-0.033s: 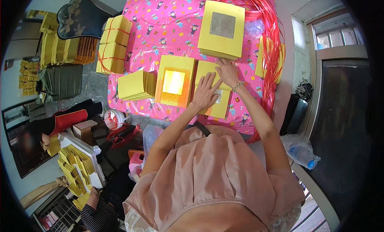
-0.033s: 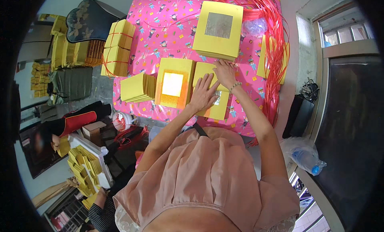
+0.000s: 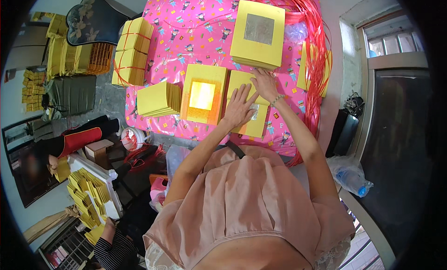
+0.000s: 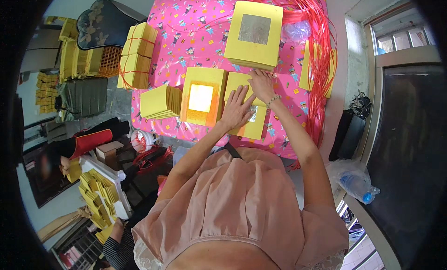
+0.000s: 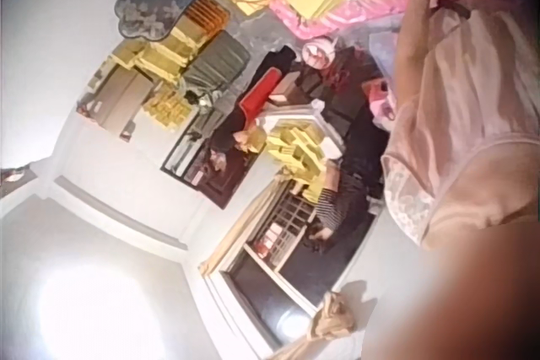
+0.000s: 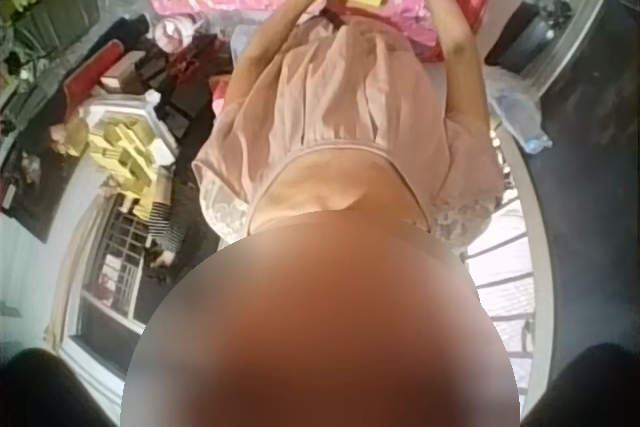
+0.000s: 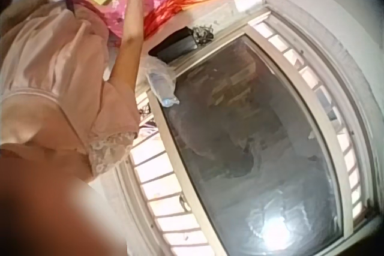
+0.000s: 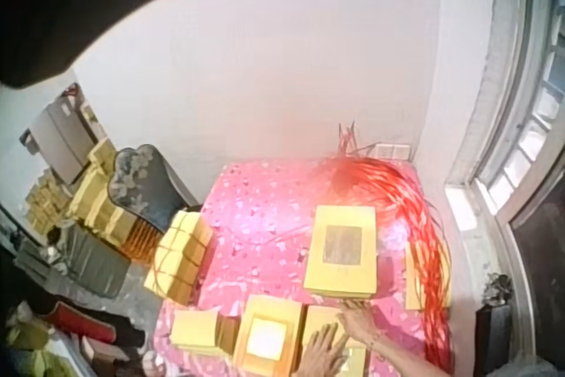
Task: The person is sorting and stacking yellow gold and silver leaf papers onto a table.
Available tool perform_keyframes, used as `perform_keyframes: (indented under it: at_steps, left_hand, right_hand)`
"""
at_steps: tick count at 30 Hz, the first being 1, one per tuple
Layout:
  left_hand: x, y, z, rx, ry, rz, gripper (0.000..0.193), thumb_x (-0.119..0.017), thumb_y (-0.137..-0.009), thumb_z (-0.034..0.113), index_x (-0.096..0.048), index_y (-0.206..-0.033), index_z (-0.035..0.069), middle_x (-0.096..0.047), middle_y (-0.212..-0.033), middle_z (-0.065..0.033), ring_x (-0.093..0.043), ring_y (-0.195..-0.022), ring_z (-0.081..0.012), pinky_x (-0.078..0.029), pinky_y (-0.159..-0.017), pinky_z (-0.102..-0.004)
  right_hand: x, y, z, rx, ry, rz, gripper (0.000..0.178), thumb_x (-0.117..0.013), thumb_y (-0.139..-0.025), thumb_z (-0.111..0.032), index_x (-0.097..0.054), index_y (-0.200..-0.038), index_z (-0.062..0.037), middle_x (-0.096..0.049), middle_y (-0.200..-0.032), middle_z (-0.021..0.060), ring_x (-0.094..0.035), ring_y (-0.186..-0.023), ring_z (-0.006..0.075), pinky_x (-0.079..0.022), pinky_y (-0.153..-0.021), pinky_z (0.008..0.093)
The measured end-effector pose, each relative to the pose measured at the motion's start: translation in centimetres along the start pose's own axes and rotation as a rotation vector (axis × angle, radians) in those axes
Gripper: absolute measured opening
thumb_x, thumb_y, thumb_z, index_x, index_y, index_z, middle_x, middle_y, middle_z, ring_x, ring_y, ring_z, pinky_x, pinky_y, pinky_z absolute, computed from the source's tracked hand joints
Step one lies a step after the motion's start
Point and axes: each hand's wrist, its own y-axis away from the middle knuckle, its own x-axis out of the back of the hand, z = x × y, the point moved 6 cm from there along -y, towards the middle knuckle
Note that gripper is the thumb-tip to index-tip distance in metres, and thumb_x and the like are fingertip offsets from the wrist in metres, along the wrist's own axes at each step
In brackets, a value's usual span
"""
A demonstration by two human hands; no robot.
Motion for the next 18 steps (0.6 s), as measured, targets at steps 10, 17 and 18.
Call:
perform_keyframes:
  at_steps: [10, 17, 18]
  left_hand:
    - [-0.30, -0.22, -0.33, -0.031, 0.036, 0.023, 0.070, -0.061, -0.085, 0.036, -0.037, -0.146, 0.014, -0.025, -0.153, -0.0239, -0.023, -0.140, -0.0440, -0.019, -0.114, -0.0555]
    - [-0.36, -0.17, -0.41, -0.026, 0.036, 0.022, 0.075, -0.065, -0.081, 0.033, -0.034, -0.148, 0.017, -0.025, -0.153, -0.0230, -0.023, -0.141, -0.0422, -0.020, -0.115, -0.0535]
    - [-0.44, -0.17, -0.46, -0.027, 0.041, 0.013, 0.071, -0.062, -0.083, 0.035, -0.036, -0.147, 0.016, -0.024, -0.153, -0.0230, -0.023, -0.141, -0.0429, -0.019, -0.114, -0.0544]
  right_hand:
    - [-0.29, -0.02, 0.25, -0.044, -0.043, 0.047, 0.029, -0.063, -0.085, -0.015, -0.060, -0.111, -0.0029, -0.057, -0.114, 0.0150, -0.054, -0.111, 0.0343, -0.044, -0.093, 0.0464]
    - [-0.49, 0.06, 0.41, -0.046, -0.102, 0.063, 0.030, -0.064, -0.085, -0.014, -0.059, -0.112, -0.0026, -0.056, -0.114, 0.0152, -0.054, -0.109, 0.0356, -0.044, -0.093, 0.0472]
    - [-0.52, 0.05, 0.43, -0.041, -0.088, 0.063, 0.029, -0.064, -0.085, -0.014, -0.059, -0.112, -0.0029, -0.056, -0.113, 0.0151, -0.054, -0.108, 0.0357, -0.045, -0.092, 0.0475]
